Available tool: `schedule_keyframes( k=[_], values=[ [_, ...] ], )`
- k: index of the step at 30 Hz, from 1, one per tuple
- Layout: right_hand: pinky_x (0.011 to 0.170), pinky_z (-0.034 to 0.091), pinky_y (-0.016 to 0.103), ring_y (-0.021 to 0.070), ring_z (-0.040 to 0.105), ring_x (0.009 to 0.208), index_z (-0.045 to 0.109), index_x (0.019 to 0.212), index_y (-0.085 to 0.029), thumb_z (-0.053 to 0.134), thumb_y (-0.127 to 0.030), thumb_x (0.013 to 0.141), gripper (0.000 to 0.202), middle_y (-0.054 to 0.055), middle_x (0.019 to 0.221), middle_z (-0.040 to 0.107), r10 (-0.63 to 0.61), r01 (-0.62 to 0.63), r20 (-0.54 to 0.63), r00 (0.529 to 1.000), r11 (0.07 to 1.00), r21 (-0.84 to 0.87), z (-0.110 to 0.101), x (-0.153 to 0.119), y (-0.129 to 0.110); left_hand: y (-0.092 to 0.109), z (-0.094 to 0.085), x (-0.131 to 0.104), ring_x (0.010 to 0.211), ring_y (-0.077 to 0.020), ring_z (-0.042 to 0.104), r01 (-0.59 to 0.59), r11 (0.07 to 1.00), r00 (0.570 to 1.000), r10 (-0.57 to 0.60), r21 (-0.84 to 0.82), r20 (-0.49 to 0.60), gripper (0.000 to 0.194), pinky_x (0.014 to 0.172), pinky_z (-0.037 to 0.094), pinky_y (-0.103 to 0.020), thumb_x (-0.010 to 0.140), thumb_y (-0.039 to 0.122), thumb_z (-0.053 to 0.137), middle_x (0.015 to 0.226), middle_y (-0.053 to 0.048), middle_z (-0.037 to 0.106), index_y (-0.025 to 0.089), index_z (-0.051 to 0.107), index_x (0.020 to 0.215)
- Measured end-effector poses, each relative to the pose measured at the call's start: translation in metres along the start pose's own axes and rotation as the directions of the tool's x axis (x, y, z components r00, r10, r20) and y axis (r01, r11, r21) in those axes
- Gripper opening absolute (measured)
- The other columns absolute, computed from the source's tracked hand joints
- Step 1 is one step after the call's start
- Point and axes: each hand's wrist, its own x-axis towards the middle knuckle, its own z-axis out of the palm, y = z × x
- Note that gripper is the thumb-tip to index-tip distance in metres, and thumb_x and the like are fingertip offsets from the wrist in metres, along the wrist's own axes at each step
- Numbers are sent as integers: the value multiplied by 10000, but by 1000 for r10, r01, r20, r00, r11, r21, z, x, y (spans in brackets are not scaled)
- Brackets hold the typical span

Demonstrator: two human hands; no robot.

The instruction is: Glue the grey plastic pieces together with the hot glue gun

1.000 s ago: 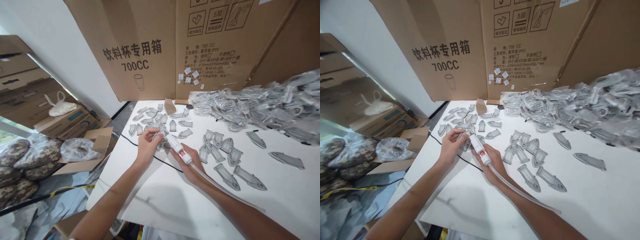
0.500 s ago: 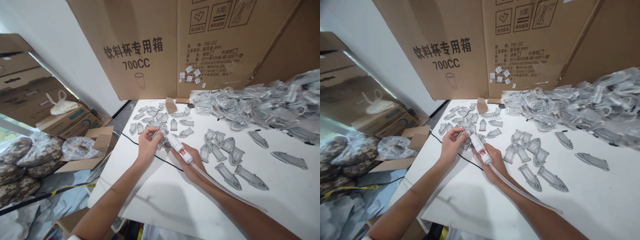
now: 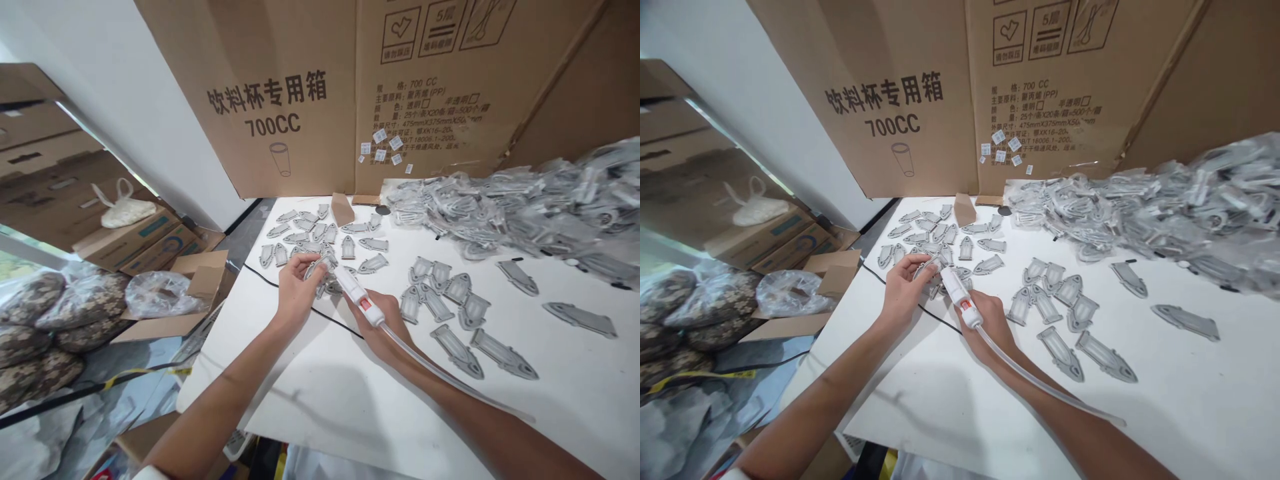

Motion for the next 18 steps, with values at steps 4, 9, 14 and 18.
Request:
schedule_keyframes(
  k=[4, 9, 14, 18],
  values=[
    [542, 257, 273, 116, 315, 574, 399, 663, -222, 572, -349, 991, 392, -60, 602, 381, -5, 5, -3, 1000, 1000, -2, 0, 0, 0, 0, 1, 0, 858, -186, 697, 14, 1000, 1000, -14, -24, 1, 290, 751, 563, -297, 736, 315, 856, 957, -58, 744, 194, 719, 961],
    [529, 251, 276, 113, 294, 553, 365, 648, -232, 582, -360, 981, 417, -64, 574, 357, 3, -3, -13, 1000, 1000, 10, 0, 0, 0, 0, 0, 0, 831, -174, 695, 12, 1000, 1000, -12, -20, 6, 292, 761, 558, -296, 743, 310, 850, 947, -52, 745, 191, 713, 972],
    [528, 262, 273, 113, 309, 549, 374, 646, -234, 598, -377, 974, 422, -63, 565, 374, 25, -25, -27, 999, 1000, 13, 0, 0, 0, -1, 0, 0, 846, -185, 696, 13, 999, 1000, -13, -35, 14, 315, 775, 566, -314, 741, 327, 862, 976, -62, 750, 193, 707, 980],
    [542, 279, 270, 117, 329, 559, 400, 655, -228, 595, -398, 982, 417, -56, 578, 404, 23, -23, -26, 999, 1000, -2, -1, 0, -3, -1, 0, 0, 857, -187, 701, -3, 1000, 1000, 3, -20, 9, 304, 788, 564, -318, 758, 330, 857, 991, -66, 752, 194, 708, 985]
  ],
)
